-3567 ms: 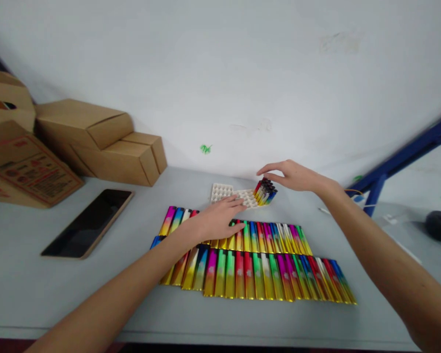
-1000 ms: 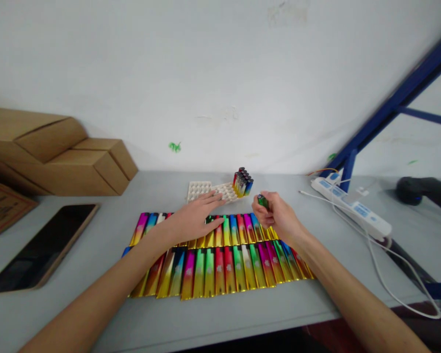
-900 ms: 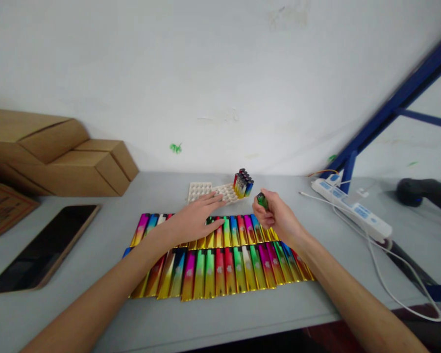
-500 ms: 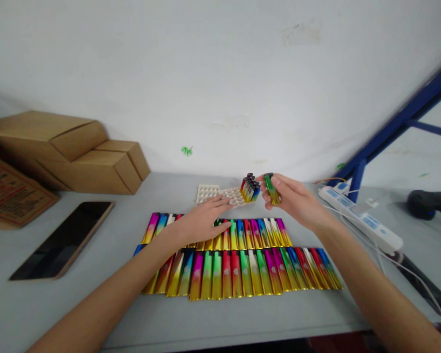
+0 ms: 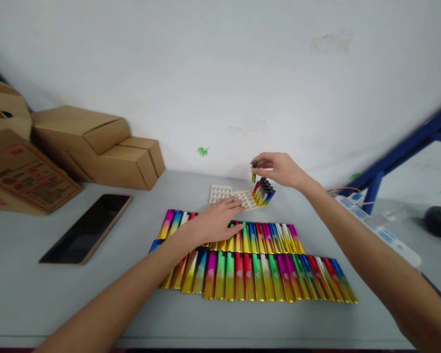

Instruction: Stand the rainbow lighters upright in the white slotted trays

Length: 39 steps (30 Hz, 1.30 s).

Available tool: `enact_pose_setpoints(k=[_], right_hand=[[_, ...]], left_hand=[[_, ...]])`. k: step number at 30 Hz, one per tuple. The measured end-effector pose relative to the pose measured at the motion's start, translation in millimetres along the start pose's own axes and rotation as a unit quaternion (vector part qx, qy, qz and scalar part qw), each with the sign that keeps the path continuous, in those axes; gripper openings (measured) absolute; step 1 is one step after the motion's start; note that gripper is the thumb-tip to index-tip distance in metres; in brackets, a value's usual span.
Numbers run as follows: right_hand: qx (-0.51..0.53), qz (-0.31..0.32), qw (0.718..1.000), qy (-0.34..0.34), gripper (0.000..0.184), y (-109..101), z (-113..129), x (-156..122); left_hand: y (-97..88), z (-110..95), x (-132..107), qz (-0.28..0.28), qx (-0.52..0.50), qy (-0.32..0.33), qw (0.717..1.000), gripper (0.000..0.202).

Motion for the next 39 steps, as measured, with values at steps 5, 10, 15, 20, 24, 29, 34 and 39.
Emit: enact_pose_setpoints(k=[5, 10, 15, 20, 24, 29, 34, 39], right_hand=[[-0.142, 0.074, 0.987, -0.026, 0.027, 15, 0, 5], [-0.185, 0.136, 0.973, -0.029, 0.026, 23, -8, 9], [-0.159, 0.185, 0.969, -0.046, 0.027, 26, -16, 14], [-0.215, 0.204, 0.953, -0.058, 0.03, 26, -19, 18], [-0.244, 0.217, 0.943, -0.059, 0.032, 26, -18, 20], [-0.251, 0.205, 0.944, -0.064, 0.03, 23, -18, 21], [-0.214, 0.212, 0.951, -0.069, 0.03, 21, -23, 20], [-0.221, 0.227, 0.947, -0.054, 0.03, 25, -21, 13]], left_hand=[[1.4, 0, -1, 0.012, -0.003, -0.004, 1.0, 0.059], [1.8, 0, -1, -0.003, 0.005, 0.004, 1.0, 0.059], [2.6, 0, -2, 0.0, 0.005, 0.001, 1.0, 0.059], [2.3, 0, -2, 0.001, 0.005, 0.0, 1.0, 0.059], [1.4, -1, -2, 0.008, 0.008, -0.002, 1.0, 0.058], [0.5, -1, -2, 0.008, 0.011, -0.003, 1.0, 0.057], [0.2, -1, -2, -0.002, 0.013, 0.001, 1.0, 0.057], [0.4, -1, -2, 0.003, 0.011, 0.0, 1.0, 0.058]])
Point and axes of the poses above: each hand's wrist, its own x-axis towards the middle knuckle, its own y-axis out of the palm, z = x × y, the point moved 8 cm from there along x, towards the middle knuckle, and after that the axes turned 11 degrees about y, right-handed, at the moved point
